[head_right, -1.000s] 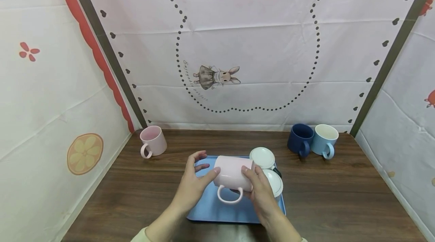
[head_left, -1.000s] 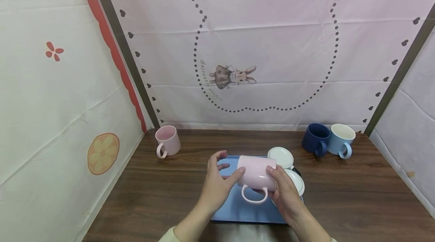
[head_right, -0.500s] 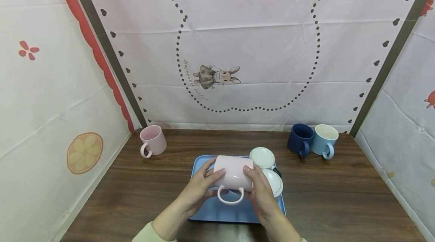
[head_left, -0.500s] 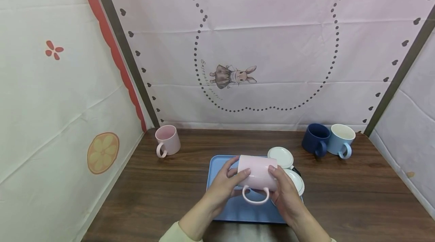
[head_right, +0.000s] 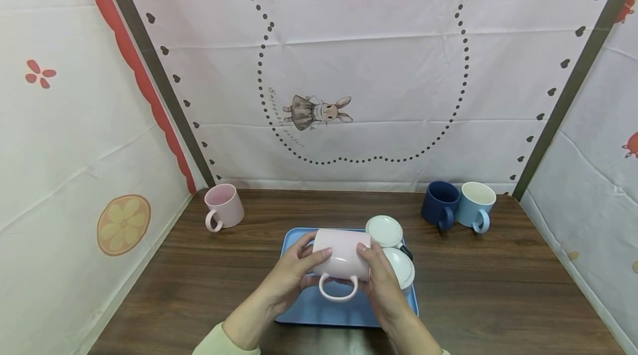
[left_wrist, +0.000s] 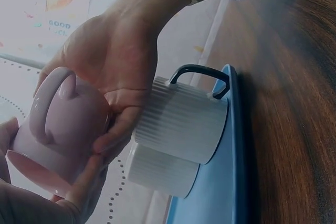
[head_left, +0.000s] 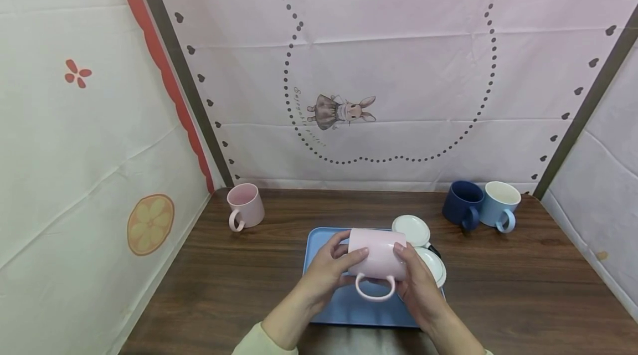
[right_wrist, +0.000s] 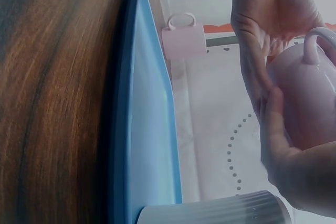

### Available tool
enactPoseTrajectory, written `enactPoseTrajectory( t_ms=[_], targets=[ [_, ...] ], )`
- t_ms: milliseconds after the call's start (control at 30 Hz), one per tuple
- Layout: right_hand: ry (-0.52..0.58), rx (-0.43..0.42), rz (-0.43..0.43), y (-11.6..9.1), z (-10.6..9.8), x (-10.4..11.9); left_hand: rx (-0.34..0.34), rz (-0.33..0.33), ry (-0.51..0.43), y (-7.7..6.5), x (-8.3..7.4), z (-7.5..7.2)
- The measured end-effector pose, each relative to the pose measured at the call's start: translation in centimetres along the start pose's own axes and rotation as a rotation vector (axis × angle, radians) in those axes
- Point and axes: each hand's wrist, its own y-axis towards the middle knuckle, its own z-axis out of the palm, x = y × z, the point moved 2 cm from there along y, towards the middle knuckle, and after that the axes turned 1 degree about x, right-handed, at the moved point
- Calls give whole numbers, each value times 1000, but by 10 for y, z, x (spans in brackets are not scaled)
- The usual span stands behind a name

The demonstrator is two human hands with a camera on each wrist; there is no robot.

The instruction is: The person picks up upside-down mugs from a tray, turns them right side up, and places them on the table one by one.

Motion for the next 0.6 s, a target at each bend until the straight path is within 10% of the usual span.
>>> enactPoseTrajectory(
  t_ms=[600],
  targets=[
    [-88,-14,-81,-2,-1,3,-21,21,19,1,-4,-3]
  ],
)
